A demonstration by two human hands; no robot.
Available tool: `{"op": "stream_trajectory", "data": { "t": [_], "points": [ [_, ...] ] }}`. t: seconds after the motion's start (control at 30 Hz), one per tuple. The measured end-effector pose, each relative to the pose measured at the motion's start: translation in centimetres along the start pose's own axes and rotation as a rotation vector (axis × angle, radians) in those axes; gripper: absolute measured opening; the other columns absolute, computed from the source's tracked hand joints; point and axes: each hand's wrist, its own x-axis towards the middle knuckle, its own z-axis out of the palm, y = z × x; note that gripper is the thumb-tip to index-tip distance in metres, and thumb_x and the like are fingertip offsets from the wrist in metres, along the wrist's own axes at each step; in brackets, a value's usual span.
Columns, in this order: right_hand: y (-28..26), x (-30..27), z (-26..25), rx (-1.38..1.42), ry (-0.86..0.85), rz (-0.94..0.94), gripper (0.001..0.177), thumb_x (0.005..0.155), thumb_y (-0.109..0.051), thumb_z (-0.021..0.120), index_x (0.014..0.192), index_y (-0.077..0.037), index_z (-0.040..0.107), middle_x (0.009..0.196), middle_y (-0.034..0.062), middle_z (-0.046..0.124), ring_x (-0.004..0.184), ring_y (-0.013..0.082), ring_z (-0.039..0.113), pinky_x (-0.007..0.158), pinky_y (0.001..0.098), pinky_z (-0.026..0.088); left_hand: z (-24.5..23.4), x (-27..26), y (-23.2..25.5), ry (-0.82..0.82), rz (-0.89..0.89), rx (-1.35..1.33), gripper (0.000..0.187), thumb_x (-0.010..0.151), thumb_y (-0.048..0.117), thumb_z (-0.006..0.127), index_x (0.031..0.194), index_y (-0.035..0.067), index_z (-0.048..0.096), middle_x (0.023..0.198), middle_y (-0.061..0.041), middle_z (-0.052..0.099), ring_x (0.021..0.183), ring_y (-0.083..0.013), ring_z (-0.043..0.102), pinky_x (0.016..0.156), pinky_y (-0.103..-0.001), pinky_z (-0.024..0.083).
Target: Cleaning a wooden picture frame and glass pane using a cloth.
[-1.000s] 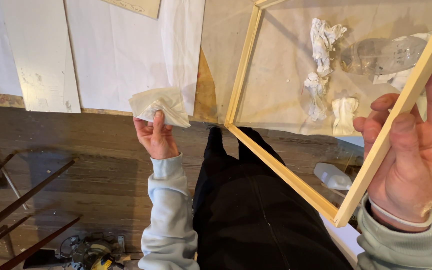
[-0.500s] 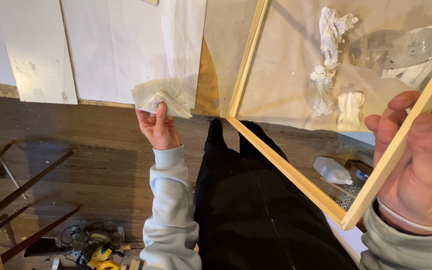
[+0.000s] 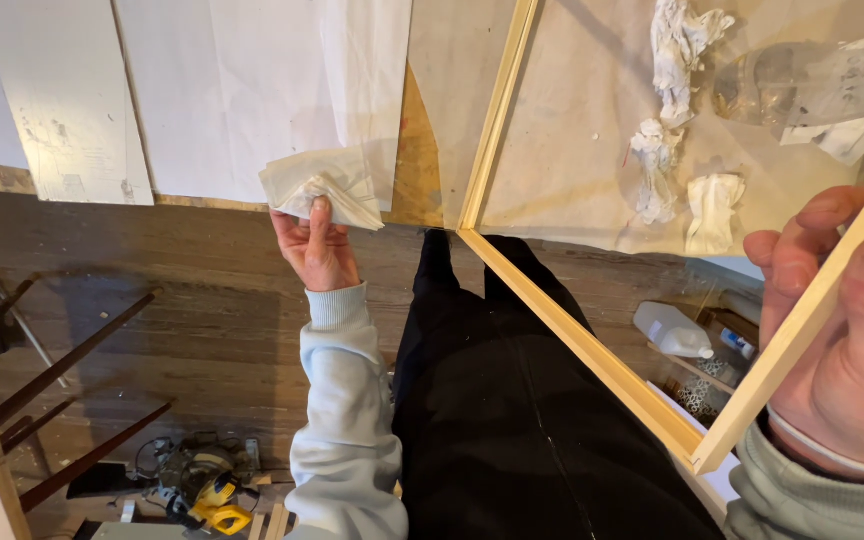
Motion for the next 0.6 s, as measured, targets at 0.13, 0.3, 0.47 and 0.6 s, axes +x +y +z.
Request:
{"op": "stream_trajectory", "data": {
  "t": [0.13,0.3,0.47,0.6],
  "points": [
    [0.6,-0.1,0.0,0.005,-0.013,0.005,0.024,0.119,-0.024,0.060,0.123,0.001,0.060,0.095,0.0021,0.056,0.085,0.0073,0.053,0.113,0.0312,0.049,0.3,0.2,0.3,-0.021,-0.006,-0.002,0.049,0.100,-0.003,0.069,0.144,0.009,0.051,0.120,-0.011,0.072,0.096,-0.0152,0.071,0.071,-0.028,0.061],
    [-1.9,1.5,5.3,-0.018,-0.139,-0.105,0.054,0.119,-0.021,0.065,0.162,-0.009,0.034,0.113,0.0066,0.070,0.088,0.0086,0.069,0.105,0.0313,0.060,0.8,0.5,0.7,0.004,-0.050,-0.019,0.048,0.098,-0.002,0.069,0.140,0.012,0.052,0.126,-0.010,0.070,0.111,-0.0208,0.071,0.091,-0.039,0.064],
    [-1.3,1.0,3.6,-0.034,-0.143,-0.054,0.062,0.123,-0.010,0.056,0.173,-0.005,0.019,0.109,0.0101,0.066,0.084,0.0117,0.069,0.101,0.0304,0.058,-0.5,0.8,0.3,0.028,-0.061,-0.010,0.046,0.100,-0.003,0.069,0.141,0.011,0.053,0.129,-0.011,0.069,0.113,-0.0210,0.070,0.096,-0.039,0.063],
    [-1.3,1.0,3.3,-0.119,-0.136,-0.053,0.063,0.122,-0.011,0.056,0.173,-0.005,0.019,0.108,0.0097,0.066,0.090,0.0142,0.071,0.102,0.0309,0.057,-0.2,0.5,0.5,0.049,-0.070,-0.001,0.045,0.100,-0.001,0.068,0.140,0.012,0.054,0.129,-0.010,0.069,0.113,-0.0212,0.071,0.096,-0.040,0.062]
  ]
}}
